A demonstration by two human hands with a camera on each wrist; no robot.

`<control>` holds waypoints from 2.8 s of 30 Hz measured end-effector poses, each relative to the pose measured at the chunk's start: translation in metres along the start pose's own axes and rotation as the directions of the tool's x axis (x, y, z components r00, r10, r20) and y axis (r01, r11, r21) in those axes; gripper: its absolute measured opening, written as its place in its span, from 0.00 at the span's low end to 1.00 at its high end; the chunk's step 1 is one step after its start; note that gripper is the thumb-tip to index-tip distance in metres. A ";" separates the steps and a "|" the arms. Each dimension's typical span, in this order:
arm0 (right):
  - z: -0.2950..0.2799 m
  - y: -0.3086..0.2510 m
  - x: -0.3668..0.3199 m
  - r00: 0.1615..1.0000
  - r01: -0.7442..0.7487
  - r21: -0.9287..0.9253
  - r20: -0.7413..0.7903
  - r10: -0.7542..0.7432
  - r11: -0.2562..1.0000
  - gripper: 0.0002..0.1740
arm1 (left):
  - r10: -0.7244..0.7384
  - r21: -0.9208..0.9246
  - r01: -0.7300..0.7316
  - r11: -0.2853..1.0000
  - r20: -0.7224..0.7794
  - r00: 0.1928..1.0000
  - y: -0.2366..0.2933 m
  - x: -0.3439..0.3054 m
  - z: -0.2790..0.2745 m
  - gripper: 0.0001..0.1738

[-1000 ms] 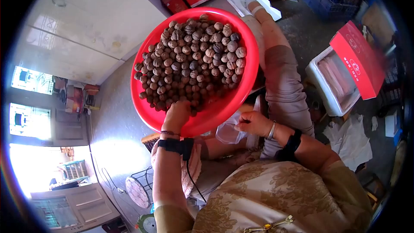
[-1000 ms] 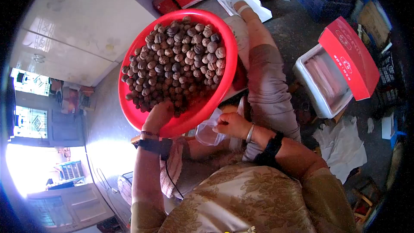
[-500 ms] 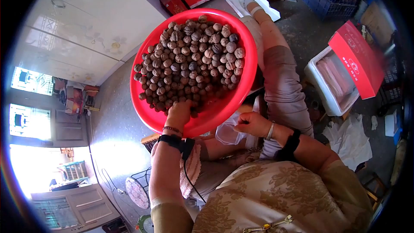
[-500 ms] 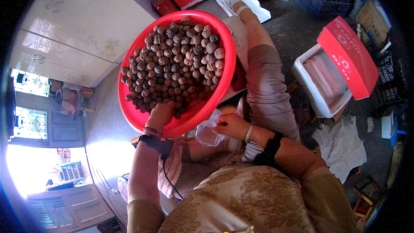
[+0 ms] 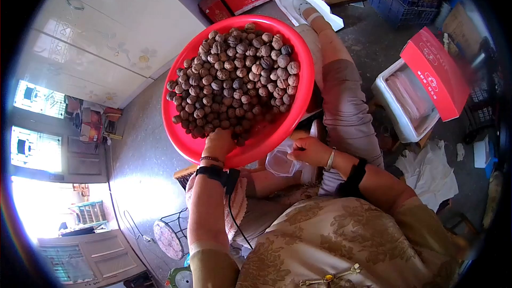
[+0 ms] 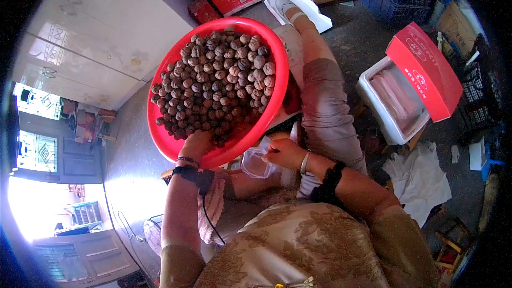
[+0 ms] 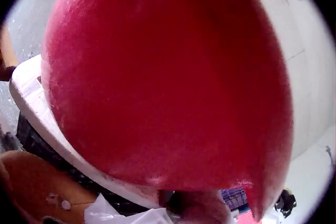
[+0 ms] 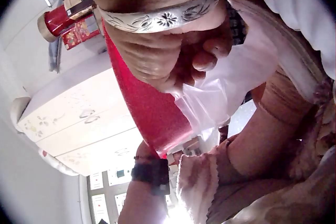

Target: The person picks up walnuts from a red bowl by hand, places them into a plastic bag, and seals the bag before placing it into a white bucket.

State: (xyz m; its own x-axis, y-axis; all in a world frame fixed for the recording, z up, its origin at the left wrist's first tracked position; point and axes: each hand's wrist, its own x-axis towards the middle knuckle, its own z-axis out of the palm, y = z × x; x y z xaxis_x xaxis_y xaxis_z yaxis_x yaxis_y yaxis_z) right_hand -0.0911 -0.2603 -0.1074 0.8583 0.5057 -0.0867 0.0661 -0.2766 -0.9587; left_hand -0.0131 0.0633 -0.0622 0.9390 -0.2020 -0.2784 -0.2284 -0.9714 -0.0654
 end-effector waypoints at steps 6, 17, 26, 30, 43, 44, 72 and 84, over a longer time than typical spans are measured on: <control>-0.005 -0.009 0.000 0.994 -0.101 0.115 0.057 0.095 0.988 0.17 | -0.017 -0.437 0.015 0.900 -0.002 1.000 0.004 -0.011 -0.026 0.14; 0.004 0.003 0.001 0.993 -0.112 0.157 0.065 0.103 0.981 0.14 | -0.111 -0.985 0.080 -0.155 0.098 0.989 0.105 -0.121 -0.091 0.12; 0.001 -0.003 -0.004 0.992 -0.112 0.154 0.070 0.102 0.982 0.16 | -0.063 -0.799 -0.142 0.585 -0.220 0.974 0.131 -0.130 -0.071 0.13; -0.001 -0.003 -0.003 0.985 -0.141 0.169 0.126 0.120 0.976 0.16 | -0.080 -0.549 -0.146 0.823 -0.367 0.927 0.146 -0.133 -0.069 0.14; 0.004 0.002 0.000 0.976 -0.196 0.147 0.128 0.178 0.970 0.15 | -0.169 -0.884 0.115 -0.454 0.212 0.963 0.131 -0.144 -0.021 0.18; 0.004 0.002 0.000 0.976 -0.196 0.147 0.128 0.178 0.969 0.15 | -0.144 -0.872 0.132 -0.471 0.224 0.964 0.131 -0.144 -0.021 0.16; 0.008 0.008 0.001 0.970 0.244 -0.109 0.005 -0.245 0.964 0.09 | -0.233 -0.808 -0.181 0.561 -0.363 0.902 0.127 -0.081 0.056 0.13; 0.005 0.005 -0.001 0.957 0.071 -0.275 -0.253 -0.144 0.959 0.19 | -0.463 -0.935 -0.065 0.348 -0.232 0.855 0.130 -0.080 0.078 0.06</control>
State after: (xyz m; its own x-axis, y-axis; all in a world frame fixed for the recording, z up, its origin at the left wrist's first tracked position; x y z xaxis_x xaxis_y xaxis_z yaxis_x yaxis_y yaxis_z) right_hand -0.0947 -0.2580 -0.1137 0.9404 0.3169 0.1233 0.2645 -0.4538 -0.8509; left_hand -0.1377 -0.0369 -0.1235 0.9687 0.2480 0.0145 0.0998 -0.4418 0.8916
